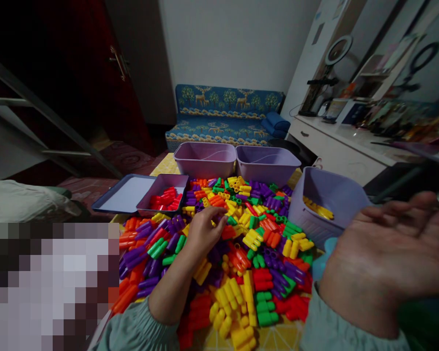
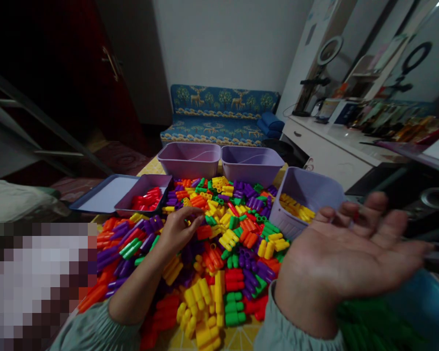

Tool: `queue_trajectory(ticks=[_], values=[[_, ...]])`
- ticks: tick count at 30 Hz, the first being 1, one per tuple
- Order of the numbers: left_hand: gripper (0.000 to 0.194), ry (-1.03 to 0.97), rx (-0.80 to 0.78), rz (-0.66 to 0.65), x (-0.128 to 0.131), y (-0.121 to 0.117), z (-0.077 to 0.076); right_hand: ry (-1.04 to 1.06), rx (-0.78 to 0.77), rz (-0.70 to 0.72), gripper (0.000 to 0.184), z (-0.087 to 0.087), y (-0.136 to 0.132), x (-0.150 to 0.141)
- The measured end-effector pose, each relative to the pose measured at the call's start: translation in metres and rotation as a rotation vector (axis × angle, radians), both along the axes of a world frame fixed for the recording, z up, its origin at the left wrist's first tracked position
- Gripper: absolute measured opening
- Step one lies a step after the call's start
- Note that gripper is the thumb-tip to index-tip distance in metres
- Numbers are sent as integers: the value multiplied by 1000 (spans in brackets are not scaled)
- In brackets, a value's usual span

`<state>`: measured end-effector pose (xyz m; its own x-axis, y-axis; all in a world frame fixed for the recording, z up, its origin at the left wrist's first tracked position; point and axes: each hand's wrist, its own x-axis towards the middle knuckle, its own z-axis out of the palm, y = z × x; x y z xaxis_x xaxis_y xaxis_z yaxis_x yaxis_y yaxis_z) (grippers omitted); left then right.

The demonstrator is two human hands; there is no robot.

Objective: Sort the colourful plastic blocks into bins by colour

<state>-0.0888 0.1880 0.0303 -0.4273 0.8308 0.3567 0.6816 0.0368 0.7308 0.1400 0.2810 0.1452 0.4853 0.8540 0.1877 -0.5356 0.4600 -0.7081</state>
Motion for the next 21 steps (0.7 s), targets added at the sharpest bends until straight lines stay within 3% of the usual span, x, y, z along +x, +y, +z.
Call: queue_trajectory(ticks=[3, 6, 9, 11, 13, 16, 18, 21], values=[[31, 169, -160, -36, 5, -4, 5, 31, 107, 45, 30, -10, 5, -22], [35, 336, -280, -98, 8, -6, 8, -125, 75, 140, 20, -31, 15, -48], [28, 407, -310, -119, 10, -6, 10, -499, -4, 292, 24, -65, 29, -71], [23, 412, -312, -118, 10, -4, 11, -868, 5, 415, 26, -90, 36, -81], [23, 387, -312, -107, 9, -3, 9, -1292, 20, 470, 23, -111, 38, -87], [29, 282, -284, -43, 6, -1, 4, -1776, 30, 425, 29, -127, 31, -90], [30, 177, -219, 12, 4, 0, 0, -1932, 0, 400, 35, -130, 25, -89], [29, -75, -36, 60, 1, 3, -3, -1929, -37, 418, 32, -127, 24, -89]])
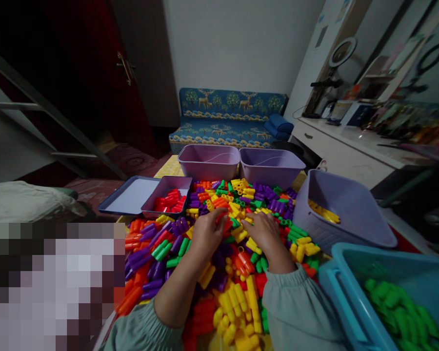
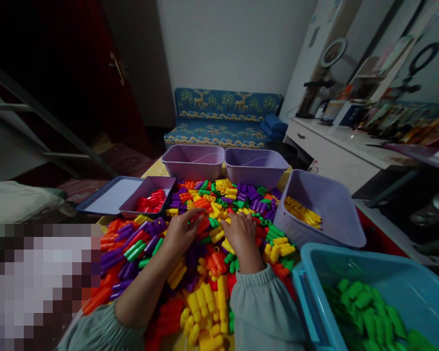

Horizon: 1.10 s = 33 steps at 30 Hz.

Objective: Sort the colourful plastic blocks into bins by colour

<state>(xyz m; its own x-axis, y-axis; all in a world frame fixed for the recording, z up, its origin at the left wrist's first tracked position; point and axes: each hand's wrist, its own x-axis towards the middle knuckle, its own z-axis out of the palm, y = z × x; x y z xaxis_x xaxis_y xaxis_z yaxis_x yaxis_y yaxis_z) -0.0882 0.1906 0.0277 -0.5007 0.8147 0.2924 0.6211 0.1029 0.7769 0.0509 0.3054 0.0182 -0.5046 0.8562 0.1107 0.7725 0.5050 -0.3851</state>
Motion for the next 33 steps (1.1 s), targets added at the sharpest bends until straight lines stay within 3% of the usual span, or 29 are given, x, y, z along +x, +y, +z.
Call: queue_trajectory(ticks=[3, 6, 10, 17, 26, 33], values=[[33, -408, 129, -1, -3, 3, 0, 301, -77, 38, 22, 7, 3, -3], [44, -778, 184, -27, -6, 5, 0, 740, -277, 125, 14, 18, -3, -11], [54, -1005, 283, -65, -7, 5, 0, 978, -577, 255, 18, 35, -22, -19], [55, -1052, 279, -88, -5, 2, 7, 972, -662, 336, 25, 38, -32, -24], [48, -949, 204, -136, -2, 0, 14, 944, -629, 263, 28, 32, -32, -27], [51, -914, 193, -122, -5, 3, 5, 1048, -556, 140, 33, 35, -31, -24]])
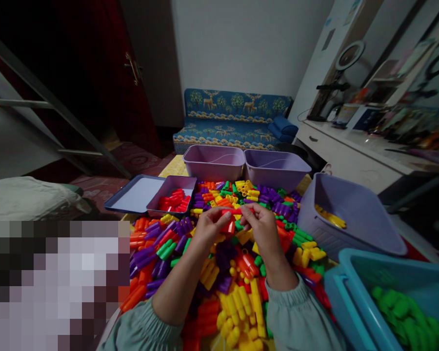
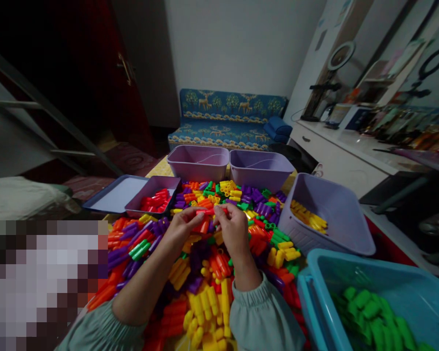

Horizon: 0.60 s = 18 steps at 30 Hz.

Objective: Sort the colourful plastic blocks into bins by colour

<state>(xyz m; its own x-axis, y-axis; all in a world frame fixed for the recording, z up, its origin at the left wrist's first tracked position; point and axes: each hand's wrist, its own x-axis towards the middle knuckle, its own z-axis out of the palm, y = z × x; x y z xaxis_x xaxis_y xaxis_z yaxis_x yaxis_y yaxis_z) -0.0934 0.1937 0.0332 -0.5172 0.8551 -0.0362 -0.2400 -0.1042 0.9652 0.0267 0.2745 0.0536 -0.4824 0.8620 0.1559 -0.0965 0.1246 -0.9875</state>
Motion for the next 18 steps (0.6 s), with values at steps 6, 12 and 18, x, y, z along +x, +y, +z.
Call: queue_trajectory(ticks=[6, 12, 18], values=[[48, 137, -40, 32, -4, 1, -9, 204, -195, -150, 39, 3, 10, 5], [59, 299, -41, 99, -4, 1, -8, 88, -140, 3, 32, -3, 3, -3], [55, 46, 17, 12, -4, -1, -5, 101, -41, 61, 28, -8, -2, -10]])
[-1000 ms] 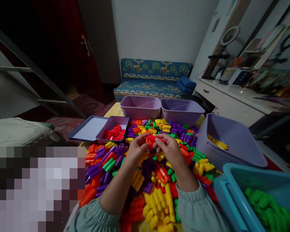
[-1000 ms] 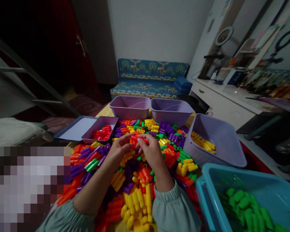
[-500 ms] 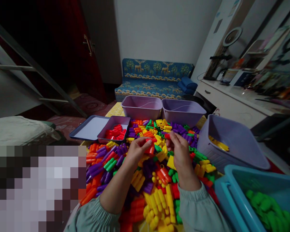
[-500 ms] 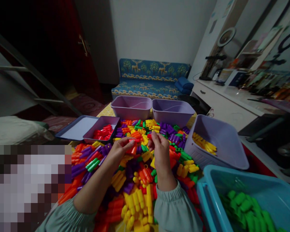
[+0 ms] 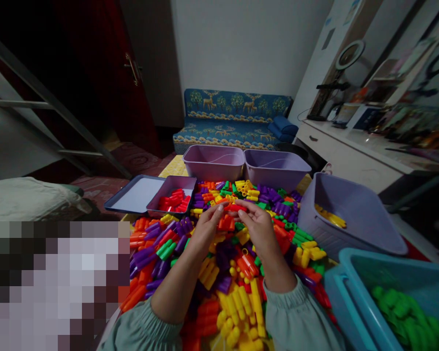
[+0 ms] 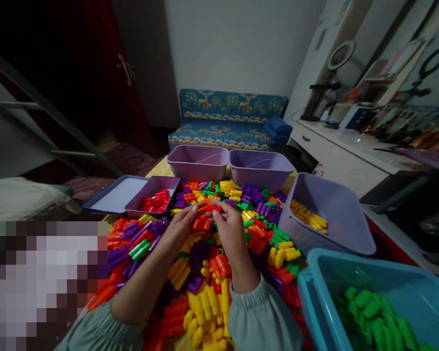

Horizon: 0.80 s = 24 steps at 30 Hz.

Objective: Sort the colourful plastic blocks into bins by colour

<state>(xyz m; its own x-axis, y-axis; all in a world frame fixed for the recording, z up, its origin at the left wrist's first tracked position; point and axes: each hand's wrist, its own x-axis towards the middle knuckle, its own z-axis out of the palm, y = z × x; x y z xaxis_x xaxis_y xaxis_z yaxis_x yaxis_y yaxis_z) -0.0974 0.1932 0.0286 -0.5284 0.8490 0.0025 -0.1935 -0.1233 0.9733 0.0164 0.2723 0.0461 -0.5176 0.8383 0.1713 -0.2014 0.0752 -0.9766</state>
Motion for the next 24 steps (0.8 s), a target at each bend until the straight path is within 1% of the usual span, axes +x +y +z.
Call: queue_trajectory(ticks=[3, 7, 9, 12, 14, 16, 20, 22, 24], values=[[55, -4, 25, -10, 1, 1, 1, -12, -2, -15, 30, -2, -1, 0], [52, 102, 63, 41, 2, 4, -1, -30, -55, -2, 30, -2, -4, 0], [49, 121, 69, 41, 3, 4, -2, -60, -59, 5, 31, 0, -6, 0], [44, 49, 73, -3, 4, 4, 1, -95, -27, -3, 34, 1, -7, 0], [41, -52, 80, 23, 3, 2, 6, -87, -19, -19, 36, 2, -5, 1], [35, -212, 132, 146, -4, 0, 12, -66, -23, -50, 38, 3, -2, 3], [10, -577, 306, 549, -30, -10, 30, -31, -52, -121, 41, 6, 5, 8], [13, -692, 334, 677, -43, -15, 37, -13, -62, -162, 42, 7, 7, 10], [18, -759, 313, 735, -52, -19, 42, 0, -61, -191, 42, 8, 8, 11]])
